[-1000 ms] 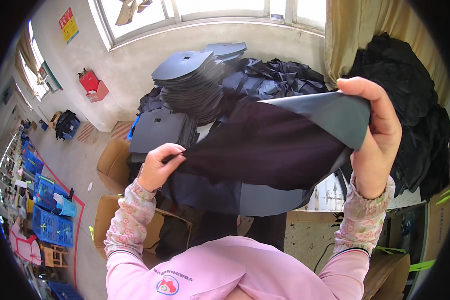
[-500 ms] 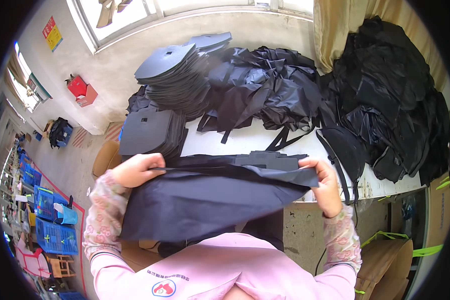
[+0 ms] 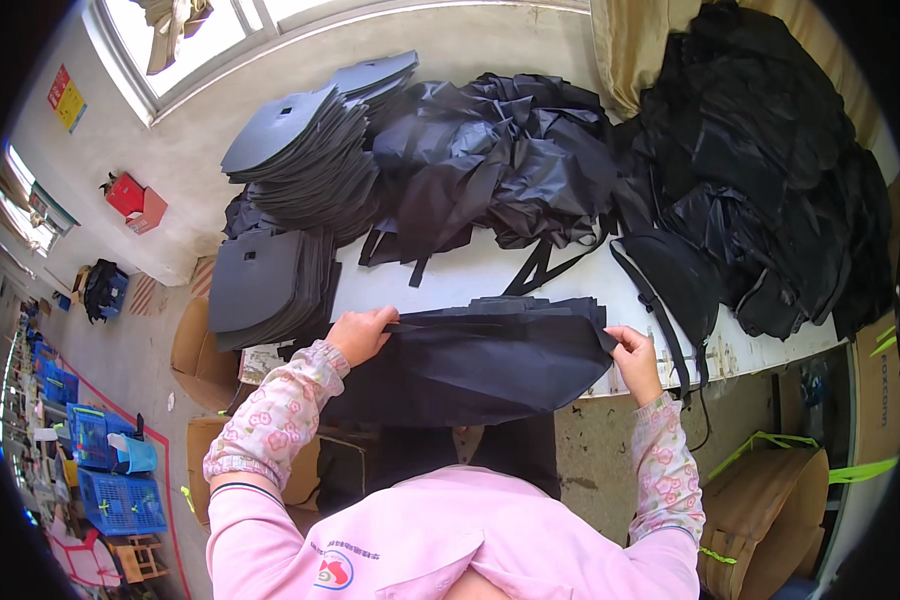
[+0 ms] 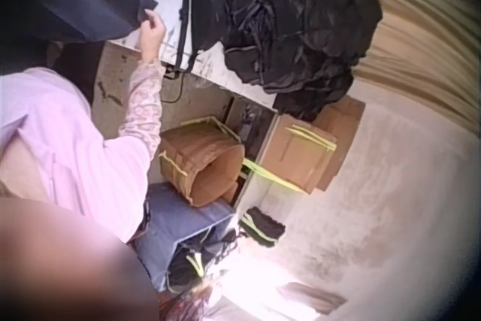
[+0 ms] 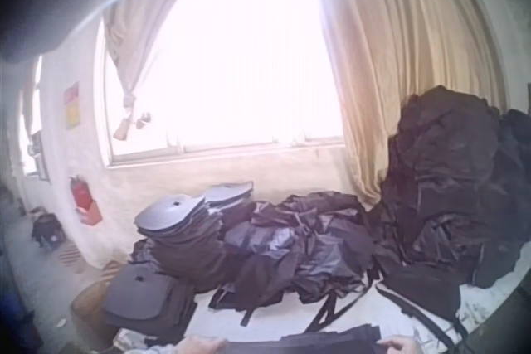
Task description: Manually folding and organizing black fabric or synthetic material panels in a factory setting.
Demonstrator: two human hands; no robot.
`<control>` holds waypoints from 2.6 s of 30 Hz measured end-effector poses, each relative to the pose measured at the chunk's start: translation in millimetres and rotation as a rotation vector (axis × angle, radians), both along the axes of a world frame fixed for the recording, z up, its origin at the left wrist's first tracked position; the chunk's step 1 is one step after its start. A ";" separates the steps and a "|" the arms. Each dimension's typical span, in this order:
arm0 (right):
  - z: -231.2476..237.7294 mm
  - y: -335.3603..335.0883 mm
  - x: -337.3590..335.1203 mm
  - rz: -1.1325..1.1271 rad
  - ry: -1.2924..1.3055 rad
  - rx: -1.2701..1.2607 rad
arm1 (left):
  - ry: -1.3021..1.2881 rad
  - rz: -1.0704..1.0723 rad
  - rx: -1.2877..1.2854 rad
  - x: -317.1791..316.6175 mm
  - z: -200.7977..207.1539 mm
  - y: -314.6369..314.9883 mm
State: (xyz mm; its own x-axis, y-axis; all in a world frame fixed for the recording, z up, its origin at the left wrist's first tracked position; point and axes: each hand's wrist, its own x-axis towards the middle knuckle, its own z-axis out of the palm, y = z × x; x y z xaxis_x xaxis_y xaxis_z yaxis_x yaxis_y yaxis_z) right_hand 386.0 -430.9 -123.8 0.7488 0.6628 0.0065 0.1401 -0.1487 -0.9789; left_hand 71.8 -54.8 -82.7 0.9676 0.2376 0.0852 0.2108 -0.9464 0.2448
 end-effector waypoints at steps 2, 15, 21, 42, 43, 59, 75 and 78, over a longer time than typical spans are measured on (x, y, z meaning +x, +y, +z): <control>3.0 1.4 5.3 0.008 0.026 -0.052 | -0.001 -0.022 -0.010 2.7 -0.2 5.7; 17.8 92.4 -88.8 0.797 -1.094 -0.537 | 0.137 -0.023 -0.137 8.6 7.5 28.9; 17.6 97.7 -82.4 0.823 -1.059 -0.534 | 0.168 0.163 -0.434 -56.4 89.4 56.3; 144.8 199.3 -157.9 0.839 -0.036 0.218 | -0.404 0.053 -0.520 -16.7 149.6 -48.7; 136.2 209.1 -163.9 0.868 0.324 0.401 | -0.512 -0.011 -0.738 -7.7 128.7 -56.4; 94.4 211.9 -138.4 0.674 0.185 0.083 | -0.115 0.619 -0.050 -138.9 72.9 98.3; 86.1 208.7 -130.5 0.305 -0.053 0.285 | -0.432 -0.029 -0.432 -70.5 128.7 -68.5; 83.3 203.1 -123.6 0.388 -0.233 0.409 | -0.280 -0.427 -0.549 -60.7 140.7 -63.8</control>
